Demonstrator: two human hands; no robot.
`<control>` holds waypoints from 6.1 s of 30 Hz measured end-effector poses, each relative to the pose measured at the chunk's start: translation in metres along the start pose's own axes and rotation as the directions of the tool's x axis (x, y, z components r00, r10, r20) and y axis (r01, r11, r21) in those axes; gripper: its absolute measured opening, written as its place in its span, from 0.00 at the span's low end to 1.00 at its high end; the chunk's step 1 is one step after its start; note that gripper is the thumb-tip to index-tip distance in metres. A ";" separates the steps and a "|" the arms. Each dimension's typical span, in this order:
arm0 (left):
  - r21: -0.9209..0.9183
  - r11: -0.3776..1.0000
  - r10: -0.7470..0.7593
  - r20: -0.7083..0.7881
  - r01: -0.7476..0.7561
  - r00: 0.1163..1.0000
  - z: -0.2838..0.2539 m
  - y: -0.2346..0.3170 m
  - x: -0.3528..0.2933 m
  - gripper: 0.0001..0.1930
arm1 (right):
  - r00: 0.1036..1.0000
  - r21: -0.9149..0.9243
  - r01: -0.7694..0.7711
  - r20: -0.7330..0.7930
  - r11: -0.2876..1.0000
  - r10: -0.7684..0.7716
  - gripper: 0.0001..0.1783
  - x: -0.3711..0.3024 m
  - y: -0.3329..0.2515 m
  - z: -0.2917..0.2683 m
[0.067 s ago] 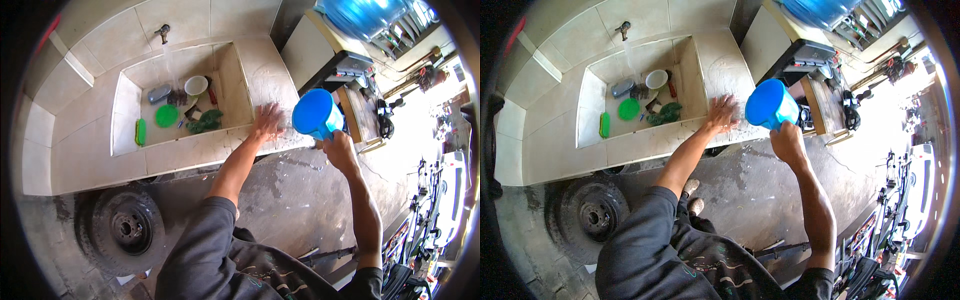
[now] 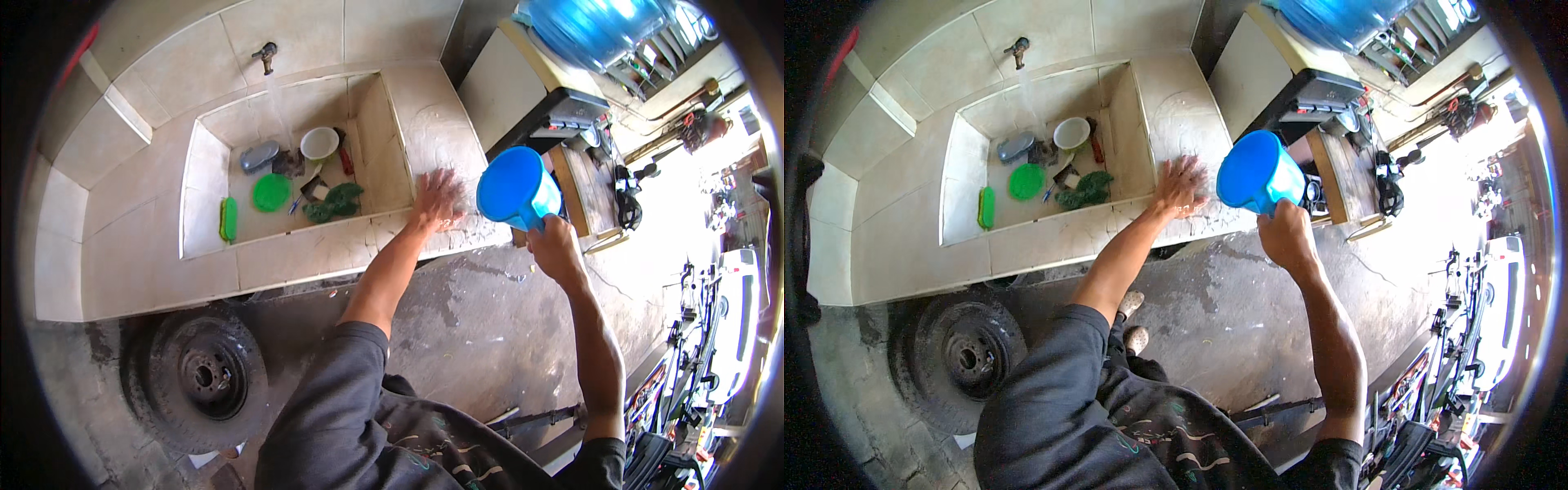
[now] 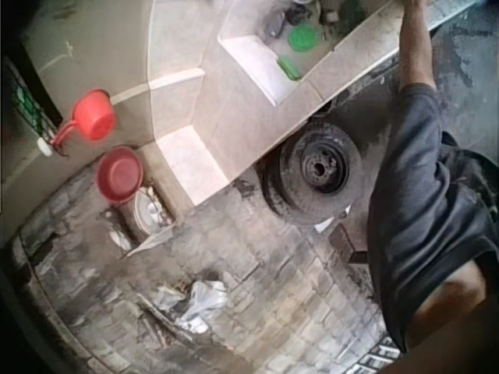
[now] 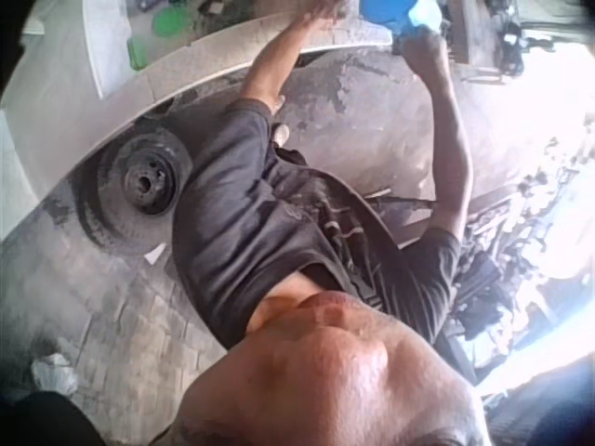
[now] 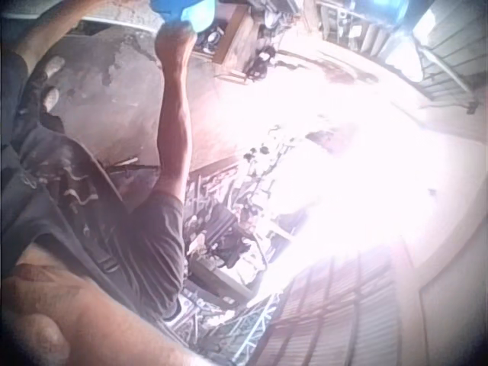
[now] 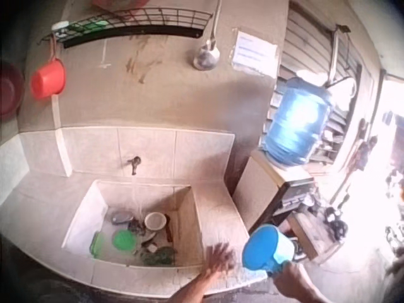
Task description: The person scrubs a tiled sink and countertop with a small dark sponge, then rinses the surfaces by repeatedly scooping water from a blue plastic scoop under a running tap and pouring it over the tiles. The person wipes the wet tiles with their hand and continues rinsing until the end of the clip.
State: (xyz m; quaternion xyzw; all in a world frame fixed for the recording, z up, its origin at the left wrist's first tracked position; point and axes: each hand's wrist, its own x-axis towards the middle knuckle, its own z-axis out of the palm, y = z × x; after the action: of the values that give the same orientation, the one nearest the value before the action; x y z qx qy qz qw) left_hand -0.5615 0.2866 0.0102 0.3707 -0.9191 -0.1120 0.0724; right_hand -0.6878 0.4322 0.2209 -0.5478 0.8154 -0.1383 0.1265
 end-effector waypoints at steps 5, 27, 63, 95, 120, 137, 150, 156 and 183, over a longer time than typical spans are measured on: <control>0.131 0.988 -0.069 -0.090 0.080 0.994 -0.007 -0.028 0.053 0.37 | 0.996 -0.050 0.083 -0.014 0.995 -0.084 0.13 0.042 -0.020 -0.003; -0.827 0.561 -0.609 -0.434 -0.026 0.664 0.034 -0.279 0.235 0.39 | 0.954 -0.167 0.286 -0.037 0.944 -0.296 0.07 0.260 -0.171 0.047; -0.765 0.644 -0.515 -0.406 0.027 0.755 0.064 -0.160 0.111 0.40 | 0.979 0.473 -0.134 -0.075 0.871 0.191 0.04 0.023 -0.064 0.091; 0.064 0.419 -0.849 0.382 0.906 0.366 -0.083 -0.227 -0.241 0.47 | 0.961 0.831 -0.232 0.276 0.506 -0.011 0.05 -0.056 0.032 0.091; 0.218 0.602 -0.769 0.418 0.768 0.484 -0.140 -0.324 -0.357 0.46 | 0.992 0.805 -0.121 0.122 0.581 0.037 0.08 -0.030 -0.133 0.138; -0.465 0.862 0.160 0.627 0.201 0.763 -0.079 -0.256 -0.204 0.51 | 0.900 0.718 -0.322 0.031 0.617 0.434 0.12 -0.017 -0.211 0.136; -0.300 0.893 -0.003 0.743 0.337 0.669 -0.089 -0.394 -0.210 0.24 | 0.958 0.267 -0.260 -0.051 0.928 0.283 0.24 0.137 -0.098 0.118; -0.218 0.642 -0.727 0.130 0.735 0.674 -0.087 -0.466 -0.195 0.14 | 0.936 0.429 0.096 -0.345 0.898 0.065 0.14 0.143 -0.174 0.169; -0.887 -0.071 -0.965 0.177 0.455 0.193 -0.148 -0.480 -0.156 0.13 | 0.832 0.551 0.315 0.231 0.773 -0.504 0.10 0.275 -0.337 0.451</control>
State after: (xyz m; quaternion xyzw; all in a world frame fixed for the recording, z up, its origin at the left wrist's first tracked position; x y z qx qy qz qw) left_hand -0.0989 0.0368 0.0204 0.7534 -0.2887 -0.4287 0.4066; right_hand -0.3386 0.0156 -0.0909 -0.6802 0.5723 -0.2607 0.3767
